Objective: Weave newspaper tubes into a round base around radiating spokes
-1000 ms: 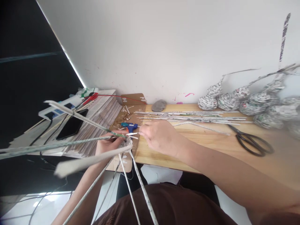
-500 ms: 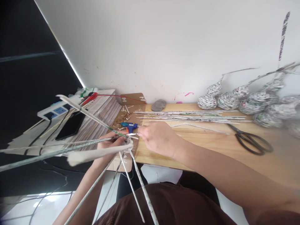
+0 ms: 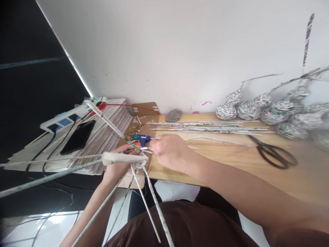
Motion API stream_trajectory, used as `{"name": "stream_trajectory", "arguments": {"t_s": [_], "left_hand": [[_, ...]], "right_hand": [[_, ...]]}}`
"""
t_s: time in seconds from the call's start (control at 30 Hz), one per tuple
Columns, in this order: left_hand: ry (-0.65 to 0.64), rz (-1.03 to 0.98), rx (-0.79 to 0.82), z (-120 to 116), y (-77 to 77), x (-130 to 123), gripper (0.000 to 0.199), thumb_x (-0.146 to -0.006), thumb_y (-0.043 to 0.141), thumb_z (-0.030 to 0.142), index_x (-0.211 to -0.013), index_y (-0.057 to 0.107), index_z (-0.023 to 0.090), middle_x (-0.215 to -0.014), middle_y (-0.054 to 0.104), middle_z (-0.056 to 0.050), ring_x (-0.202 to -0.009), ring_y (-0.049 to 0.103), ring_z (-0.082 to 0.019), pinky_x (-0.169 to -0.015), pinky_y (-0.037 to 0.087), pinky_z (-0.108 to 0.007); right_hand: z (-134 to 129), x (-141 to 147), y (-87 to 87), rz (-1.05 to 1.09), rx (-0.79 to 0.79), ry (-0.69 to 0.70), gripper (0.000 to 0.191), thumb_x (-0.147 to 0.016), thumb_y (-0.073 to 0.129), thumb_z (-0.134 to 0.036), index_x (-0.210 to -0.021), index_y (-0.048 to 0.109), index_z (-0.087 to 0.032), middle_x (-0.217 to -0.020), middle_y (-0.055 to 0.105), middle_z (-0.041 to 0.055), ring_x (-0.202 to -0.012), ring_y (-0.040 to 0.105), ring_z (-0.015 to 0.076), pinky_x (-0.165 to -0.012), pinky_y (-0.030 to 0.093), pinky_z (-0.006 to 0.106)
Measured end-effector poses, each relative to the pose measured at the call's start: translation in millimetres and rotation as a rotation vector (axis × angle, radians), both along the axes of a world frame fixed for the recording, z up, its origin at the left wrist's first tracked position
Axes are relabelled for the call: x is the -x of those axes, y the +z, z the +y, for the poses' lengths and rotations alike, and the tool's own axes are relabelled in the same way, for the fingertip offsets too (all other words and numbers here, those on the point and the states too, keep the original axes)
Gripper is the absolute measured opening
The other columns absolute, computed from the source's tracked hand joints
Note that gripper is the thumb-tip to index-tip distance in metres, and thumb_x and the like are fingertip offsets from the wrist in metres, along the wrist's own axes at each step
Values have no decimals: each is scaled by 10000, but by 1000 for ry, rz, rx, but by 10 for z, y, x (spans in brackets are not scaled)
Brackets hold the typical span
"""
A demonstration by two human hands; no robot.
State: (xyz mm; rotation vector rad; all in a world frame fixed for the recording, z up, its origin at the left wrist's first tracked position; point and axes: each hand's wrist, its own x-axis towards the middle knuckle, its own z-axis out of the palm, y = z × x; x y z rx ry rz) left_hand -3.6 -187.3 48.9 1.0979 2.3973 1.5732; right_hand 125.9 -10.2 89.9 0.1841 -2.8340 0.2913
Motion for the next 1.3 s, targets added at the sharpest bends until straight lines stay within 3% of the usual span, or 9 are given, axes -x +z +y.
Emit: {"name": "stream_trajectory", "arguments": {"t_s": [0.23, 0.5, 0.63, 0.83, 1.03, 1.17, 1.3], "left_hand": [[15, -1, -47, 0, -190, 68, 134, -775, 702, 321, -827, 764, 215, -823, 747, -41, -774, 688, -205, -734, 535, -304], [-18, -129, -52, 105, -170, 13, 174, -737, 723, 325, -819, 750, 174, -767, 743, -40, -670, 669, -179, -628, 505, -261], [-2, -120, 8, 127, -212, 1, 154, -730, 701, 295, -815, 747, 175, -751, 747, -32, -668, 679, -187, -627, 508, -260], [-10, -150, 58, 93, -333, 50, 161, -725, 693, 260, -865, 733, 191, -802, 758, -30, -714, 701, -199, -679, 530, -273], [-36, -140, 60, 92, -272, 25, 227, -716, 723, 307, -909, 719, 188, -834, 759, -45, -727, 704, -201, -666, 526, -267], [3, -114, 128, 74, -273, 26, 173, -716, 714, 312, -835, 737, 188, -772, 754, -34, -668, 692, -192, -612, 503, -252], [21, -133, 133, 54, -304, 42, 152, -703, 729, 331, -738, 720, 183, -673, 730, -22, -584, 660, -176, -542, 472, -238]], "right_hand": [[29, 54, -100, -12, 88, -7, 171, -889, 495, -137, -783, 627, -164, -764, 669, 48, -700, 574, 144, -611, 332, 279], [-25, 127, -33, -97, 351, -58, 137, -862, 534, -181, -822, 665, -182, -785, 674, 23, -657, 553, 123, -619, 350, 250], [-120, 203, -99, -120, 335, -85, 131, -764, 560, -104, -751, 669, -175, -747, 674, 16, -652, 553, 126, -608, 337, 242], [-143, 303, -270, -82, 218, -91, 137, -791, 550, -155, -716, 665, -159, -767, 709, 62, -701, 606, 162, -609, 354, 258], [-149, 406, -390, -90, 138, -69, 154, -754, 540, -126, -791, 686, -159, -840, 743, 89, -809, 674, 216, -623, 394, 274], [-165, 406, -396, -81, 117, -84, 152, -778, 540, -162, -828, 684, -155, -850, 747, 94, -815, 679, 226, -613, 409, 278], [-145, 364, -334, -140, 179, -82, 159, -768, 554, -94, -772, 700, -157, -816, 744, 77, -755, 668, 188, -618, 426, 258]]}}
